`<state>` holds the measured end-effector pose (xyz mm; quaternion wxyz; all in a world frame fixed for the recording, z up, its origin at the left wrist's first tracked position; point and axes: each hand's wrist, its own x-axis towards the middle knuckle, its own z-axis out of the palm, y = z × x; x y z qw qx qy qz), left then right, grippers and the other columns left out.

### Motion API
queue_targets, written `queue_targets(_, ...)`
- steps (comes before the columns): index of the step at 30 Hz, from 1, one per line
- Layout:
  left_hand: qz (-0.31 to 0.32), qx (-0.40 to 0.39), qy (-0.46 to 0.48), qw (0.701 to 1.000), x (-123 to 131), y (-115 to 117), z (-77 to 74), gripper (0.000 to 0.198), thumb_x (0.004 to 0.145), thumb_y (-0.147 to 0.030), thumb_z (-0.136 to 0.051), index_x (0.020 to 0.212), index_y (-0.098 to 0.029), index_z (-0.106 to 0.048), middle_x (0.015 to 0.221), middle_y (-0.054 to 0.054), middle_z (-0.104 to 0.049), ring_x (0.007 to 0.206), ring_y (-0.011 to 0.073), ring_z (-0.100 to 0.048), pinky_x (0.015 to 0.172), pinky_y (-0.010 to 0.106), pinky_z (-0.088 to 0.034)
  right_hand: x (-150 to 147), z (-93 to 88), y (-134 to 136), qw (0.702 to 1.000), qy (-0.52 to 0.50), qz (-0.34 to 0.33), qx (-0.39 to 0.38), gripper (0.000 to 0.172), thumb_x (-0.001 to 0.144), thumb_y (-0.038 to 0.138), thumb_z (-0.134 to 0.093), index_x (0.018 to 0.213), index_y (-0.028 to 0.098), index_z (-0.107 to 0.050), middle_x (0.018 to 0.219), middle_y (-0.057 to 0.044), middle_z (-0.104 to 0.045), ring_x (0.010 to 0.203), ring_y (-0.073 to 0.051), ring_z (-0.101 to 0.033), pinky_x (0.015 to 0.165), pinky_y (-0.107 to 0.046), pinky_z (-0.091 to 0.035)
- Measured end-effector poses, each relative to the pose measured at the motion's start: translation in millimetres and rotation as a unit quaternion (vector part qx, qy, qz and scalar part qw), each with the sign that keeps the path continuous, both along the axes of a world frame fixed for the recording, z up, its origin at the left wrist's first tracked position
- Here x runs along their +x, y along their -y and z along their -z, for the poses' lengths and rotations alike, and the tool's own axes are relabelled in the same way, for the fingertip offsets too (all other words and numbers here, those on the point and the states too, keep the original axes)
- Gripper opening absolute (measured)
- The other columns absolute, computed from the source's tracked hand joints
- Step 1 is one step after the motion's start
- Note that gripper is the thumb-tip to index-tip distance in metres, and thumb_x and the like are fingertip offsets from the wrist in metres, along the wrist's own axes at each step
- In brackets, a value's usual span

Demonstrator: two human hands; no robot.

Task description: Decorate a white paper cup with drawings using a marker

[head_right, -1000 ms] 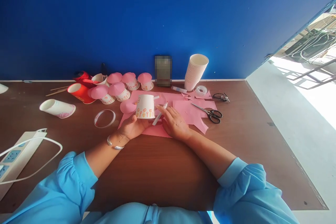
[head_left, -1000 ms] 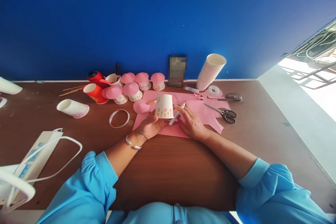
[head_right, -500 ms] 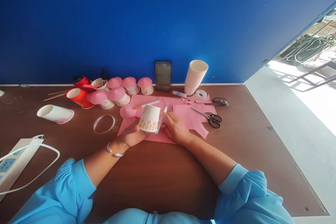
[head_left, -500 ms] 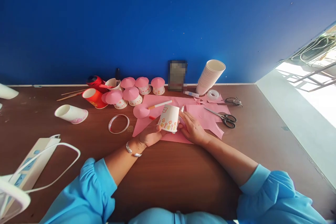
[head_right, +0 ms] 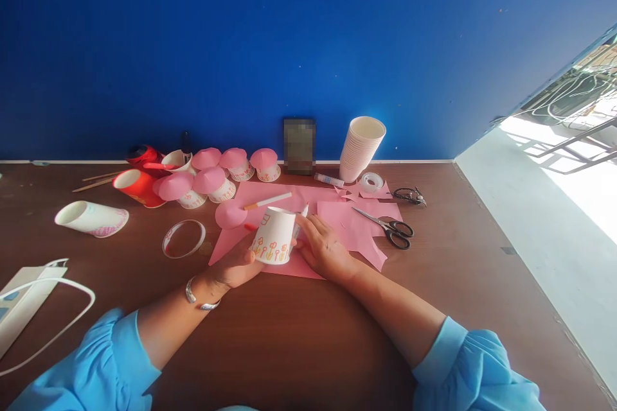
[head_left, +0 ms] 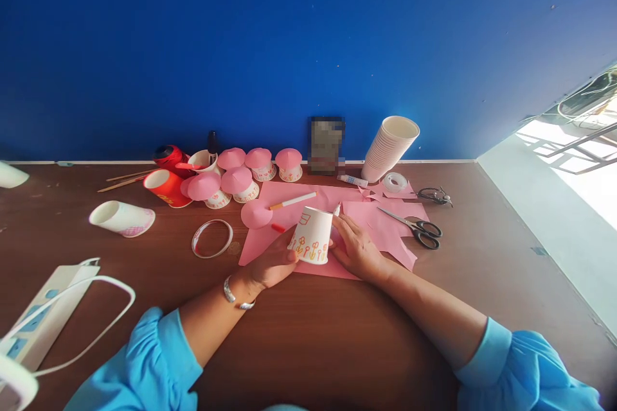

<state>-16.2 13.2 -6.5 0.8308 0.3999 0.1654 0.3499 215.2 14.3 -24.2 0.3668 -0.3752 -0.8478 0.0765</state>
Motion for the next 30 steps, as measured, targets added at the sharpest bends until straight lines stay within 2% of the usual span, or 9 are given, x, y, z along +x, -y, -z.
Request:
queue_targets(5,0.019,-0.006,-0.008,1.000,-2.8,1.9,1.5,0.066,0.080,-0.057,-0.086,0.133,-0.019,-0.072,0.134,0.021,-0.076,0.141,0.0456,-0.062,0.122,0.063,-0.040,1.9,-0.2,1.9,1.000,0.002,-0.002,-0.008,0.052,0.094,0.010,-0.055,0.144,0.020,-0.046,0.110,-0.013,-0.070,0.093,-0.028,-0.069,0.079,-0.042,-0.065)
queue_targets(9,0.037,-0.006,-0.003,0.999,-2.9,3.0,0.4,0.071,0.080,-0.058,-0.085,0.139,-0.022,-0.069,0.139,0.021,-0.074,0.142,0.0456,-0.062,0.120,0.062,-0.042,1.6,-3.1,4.1,1.000,0.007,-0.010,-0.010,0.045,0.093,0.010,-0.054,0.137,0.020,-0.051,0.106,-0.012,-0.070,0.091,-0.028,-0.068,0.076,-0.041,-0.065)
queue_targets(12,0.040,-0.008,-0.008,0.999,-3.4,3.2,-0.3,0.072,0.080,-0.059,-0.086,0.139,-0.021,-0.069,0.138,0.021,-0.075,0.142,0.0462,-0.061,0.120,0.063,-0.042,2.0,-5.0,4.3,1.000,0.006,-0.011,-0.019,0.046,0.093,0.009,-0.055,0.138,0.021,-0.051,0.103,-0.011,-0.070,0.088,-0.027,-0.069,0.076,-0.041,-0.065)
queue_targets(16,0.000,0.002,-0.022,1.000,-3.1,2.2,-1.0,0.066,0.082,-0.059,-0.084,0.134,-0.021,-0.073,0.134,0.019,-0.077,0.142,0.0453,-0.062,0.124,0.064,-0.039,4.6,-6.9,2.5,1.000,-0.012,-0.002,-0.028,0.053,0.094,0.008,-0.058,0.143,0.024,-0.047,0.112,-0.012,-0.074,0.098,-0.028,-0.073,0.081,-0.041,-0.066)
queue_targets(20,-0.029,0.011,-0.025,0.999,-1.4,1.3,-0.5,0.063,0.084,-0.058,-0.082,0.133,-0.020,-0.074,0.133,0.018,-0.078,0.141,0.0436,-0.063,0.128,0.062,-0.035,6.7,-8.0,0.5,0.999,-0.016,0.015,-0.029,0.047,0.094,0.008,-0.060,0.136,0.026,-0.050,0.116,-0.011,-0.076,0.104,-0.027,-0.076,0.084,-0.039,-0.066)
queue_targets(25,-0.016,0.009,-0.020,1.000,-0.2,2.0,-2.1,0.059,0.084,-0.058,-0.083,0.130,-0.022,-0.076,0.136,0.017,-0.077,0.144,0.0432,-0.061,0.127,0.061,-0.036,6.9,-7.6,-0.3,1.000,0.002,0.022,-0.009,0.039,0.093,0.007,-0.058,0.127,0.025,-0.051,0.112,-0.011,-0.076,0.100,-0.026,-0.076,0.080,-0.037,-0.064)
queue_targets(30,-0.014,0.009,-0.019,1.000,0.6,2.4,-5.1,0.057,0.084,-0.057,-0.083,0.129,-0.023,-0.076,0.135,0.017,-0.077,0.142,0.0431,-0.062,0.124,0.060,-0.039,6.9,-6.4,-0.9,0.999,0.018,0.027,0.011,0.028,0.096,0.014,-0.060,0.121,0.024,-0.052,0.100,-0.010,-0.075,0.084,-0.026,-0.073,0.074,-0.037,-0.061)
